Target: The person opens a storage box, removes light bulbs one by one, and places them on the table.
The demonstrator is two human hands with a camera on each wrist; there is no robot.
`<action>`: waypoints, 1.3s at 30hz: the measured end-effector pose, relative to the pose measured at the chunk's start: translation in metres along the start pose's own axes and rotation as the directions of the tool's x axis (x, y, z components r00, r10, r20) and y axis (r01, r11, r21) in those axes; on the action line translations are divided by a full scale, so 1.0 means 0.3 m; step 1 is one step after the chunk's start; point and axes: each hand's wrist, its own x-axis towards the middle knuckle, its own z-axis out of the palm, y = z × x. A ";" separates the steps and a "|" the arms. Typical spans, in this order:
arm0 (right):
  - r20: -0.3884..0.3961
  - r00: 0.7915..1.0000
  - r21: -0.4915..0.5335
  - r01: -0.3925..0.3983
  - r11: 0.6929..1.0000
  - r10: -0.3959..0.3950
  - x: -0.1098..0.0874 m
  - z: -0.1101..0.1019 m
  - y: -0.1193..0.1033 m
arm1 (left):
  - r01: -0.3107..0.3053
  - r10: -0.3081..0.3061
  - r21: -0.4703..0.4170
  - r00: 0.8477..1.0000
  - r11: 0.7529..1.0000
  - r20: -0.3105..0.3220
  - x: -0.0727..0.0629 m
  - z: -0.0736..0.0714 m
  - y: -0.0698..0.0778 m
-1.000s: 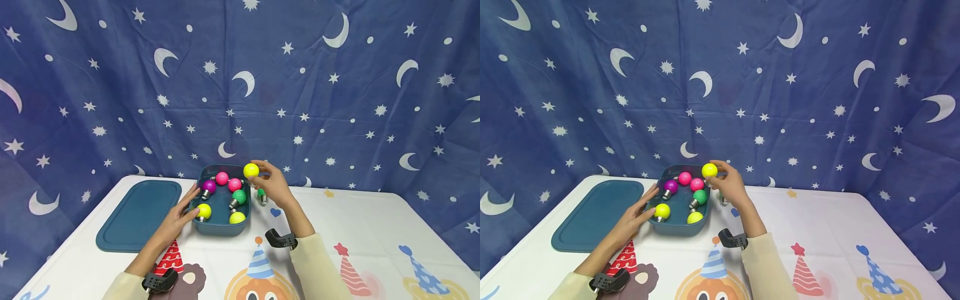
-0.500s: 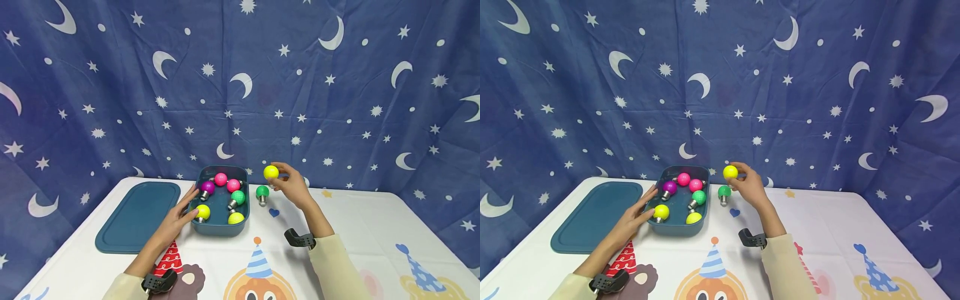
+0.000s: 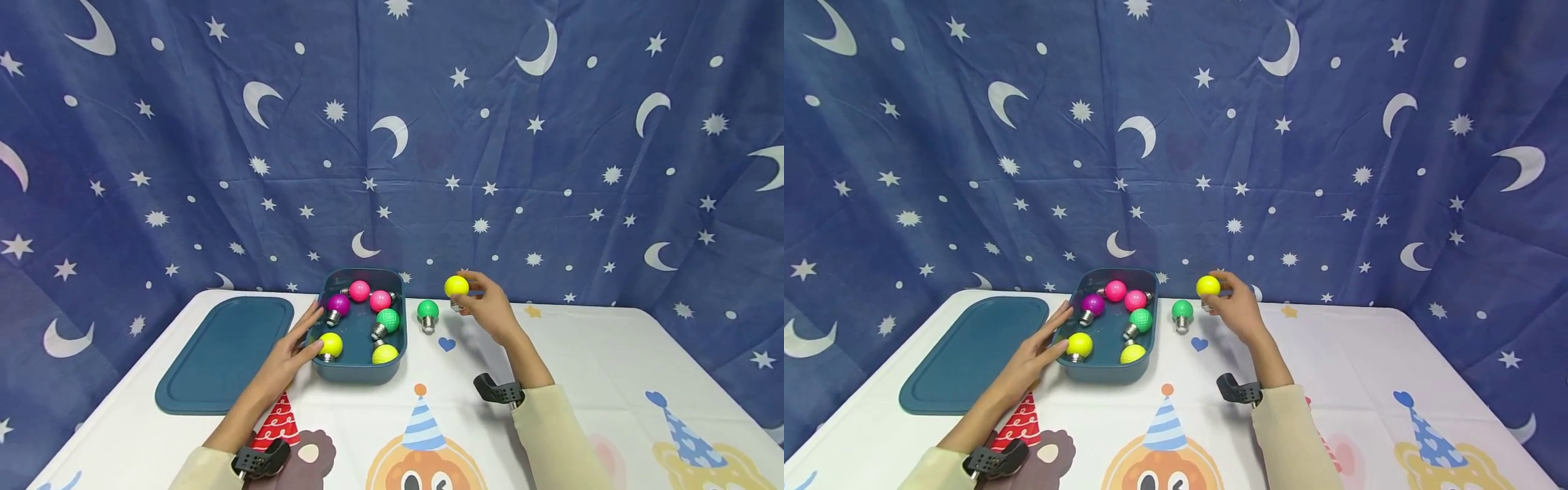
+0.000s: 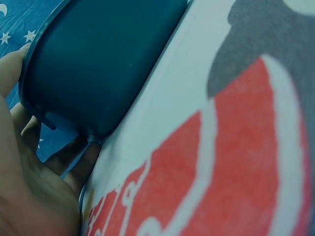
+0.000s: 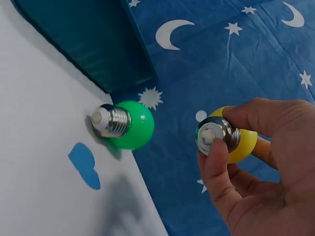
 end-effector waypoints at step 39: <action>-0.092 0.990 -0.240 -0.126 0.963 0.106 0.002 0.062 0.174 | 0.011 -0.011 0.027 1.000 1.000 0.001 -0.001 -0.003 0.007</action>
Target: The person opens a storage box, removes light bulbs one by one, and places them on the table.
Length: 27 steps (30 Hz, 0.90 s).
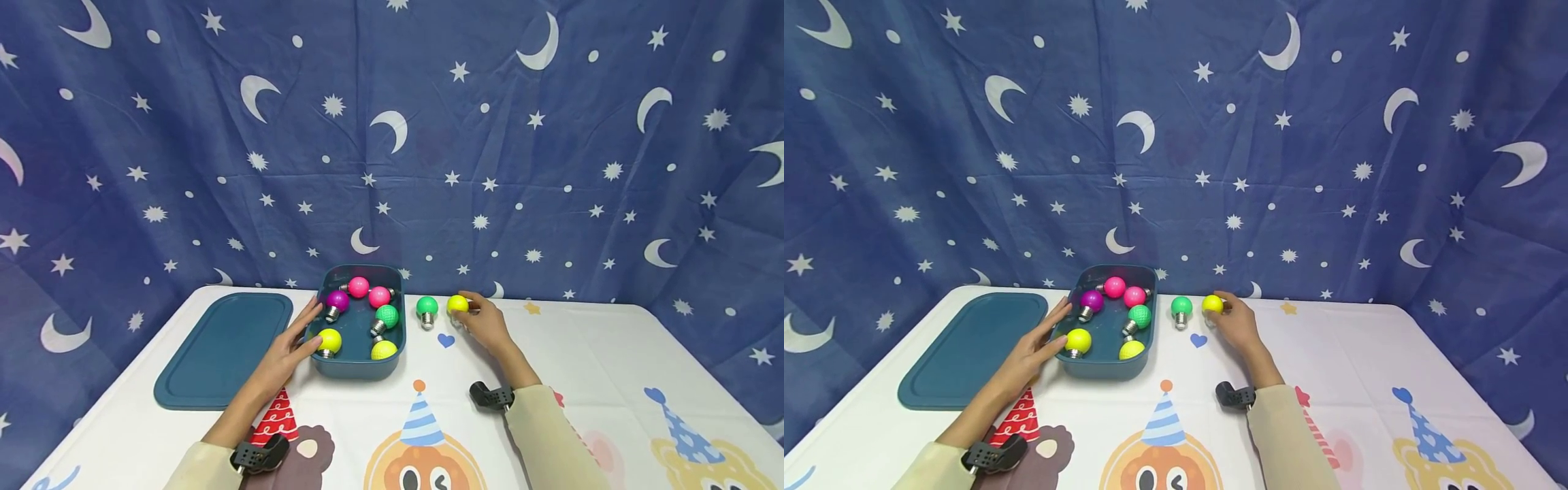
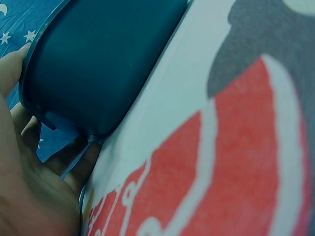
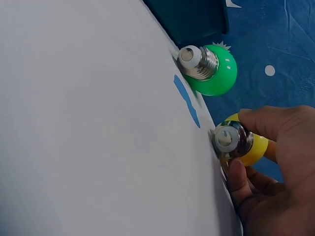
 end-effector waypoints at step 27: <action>0.066 0.996 0.049 -0.055 0.997 0.052 0.007 -0.012 0.008 | -0.012 0.012 -0.003 1.000 1.000 0.012 0.001 -0.003 -0.004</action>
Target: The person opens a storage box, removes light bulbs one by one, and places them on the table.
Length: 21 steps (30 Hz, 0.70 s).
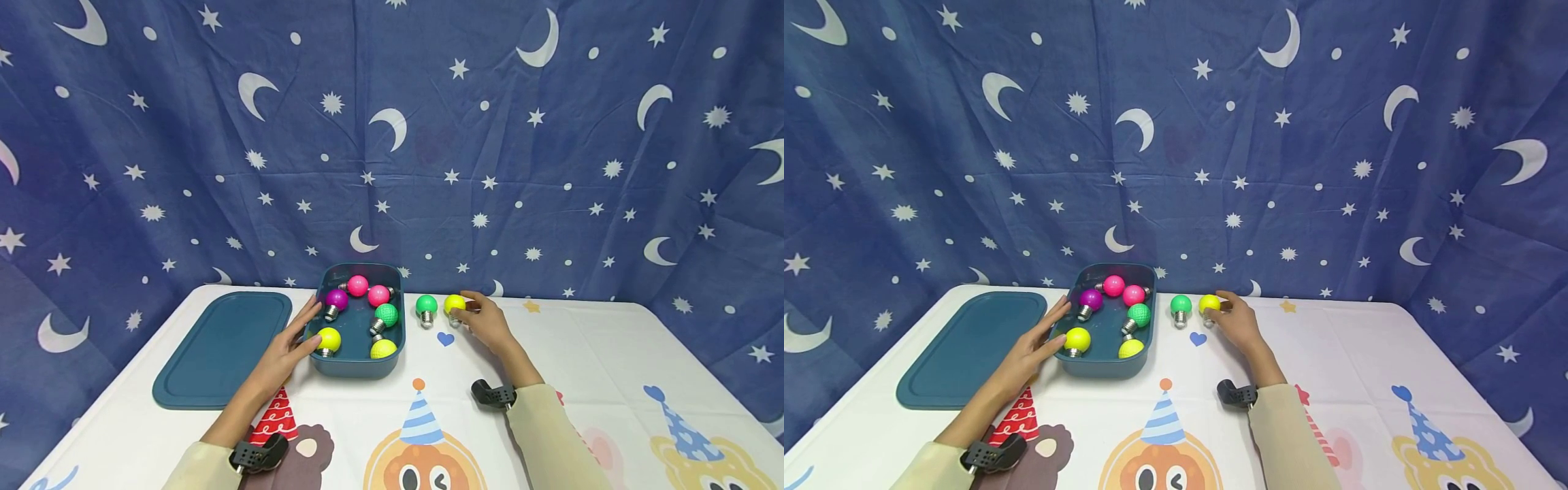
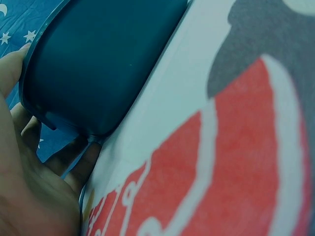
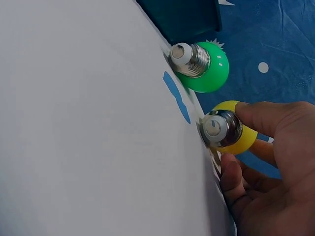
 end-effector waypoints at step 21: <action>0.015 1.000 0.015 0.003 1.000 -0.003 -0.005 0.000 -0.002 | 0.004 -0.004 -0.005 1.000 1.000 0.001 0.002 0.000 -0.008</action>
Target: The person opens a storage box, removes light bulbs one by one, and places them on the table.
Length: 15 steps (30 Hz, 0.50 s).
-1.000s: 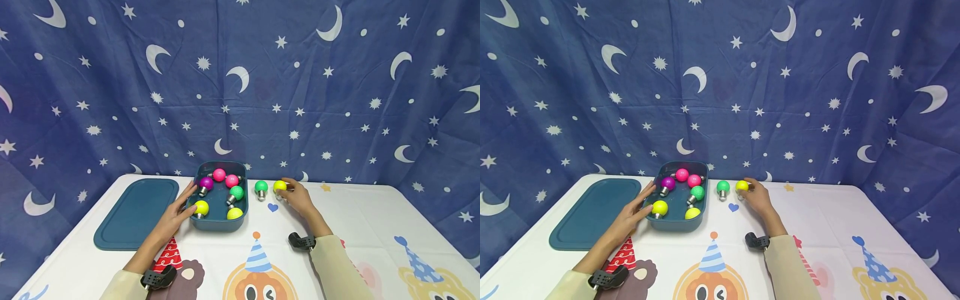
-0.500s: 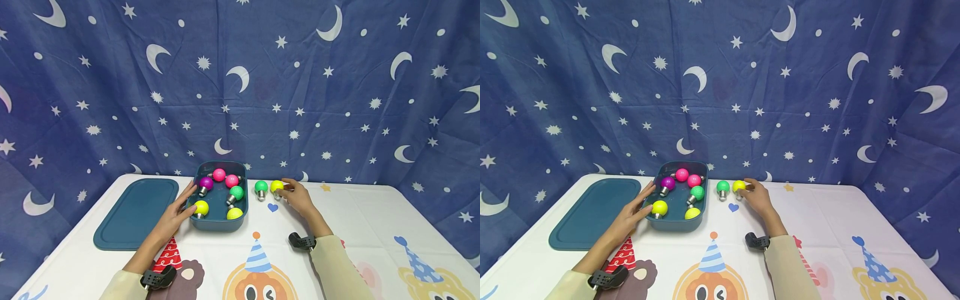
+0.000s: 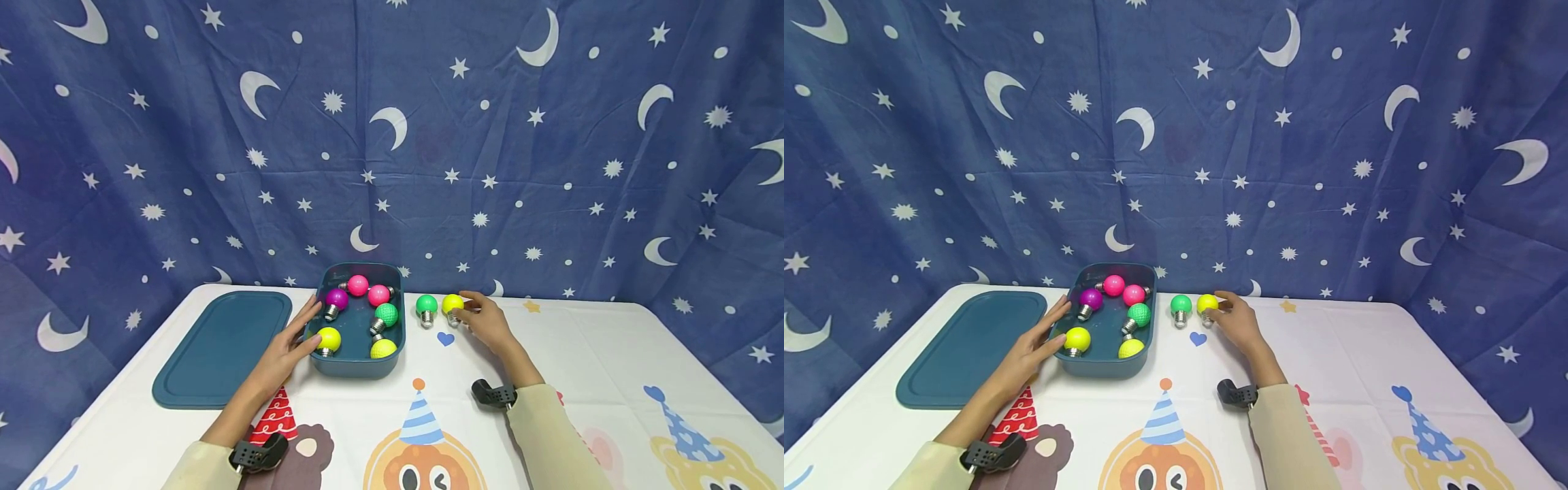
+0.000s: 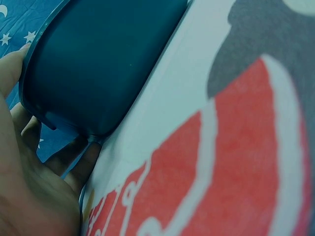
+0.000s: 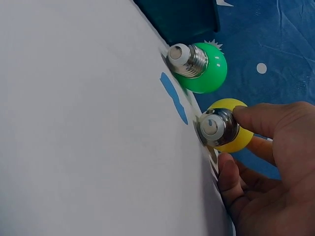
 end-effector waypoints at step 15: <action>0.008 1.000 -0.020 0.007 1.000 -0.007 0.004 -0.006 -0.001 | 0.004 -0.004 0.010 1.000 1.000 -0.004 -0.002 0.001 0.011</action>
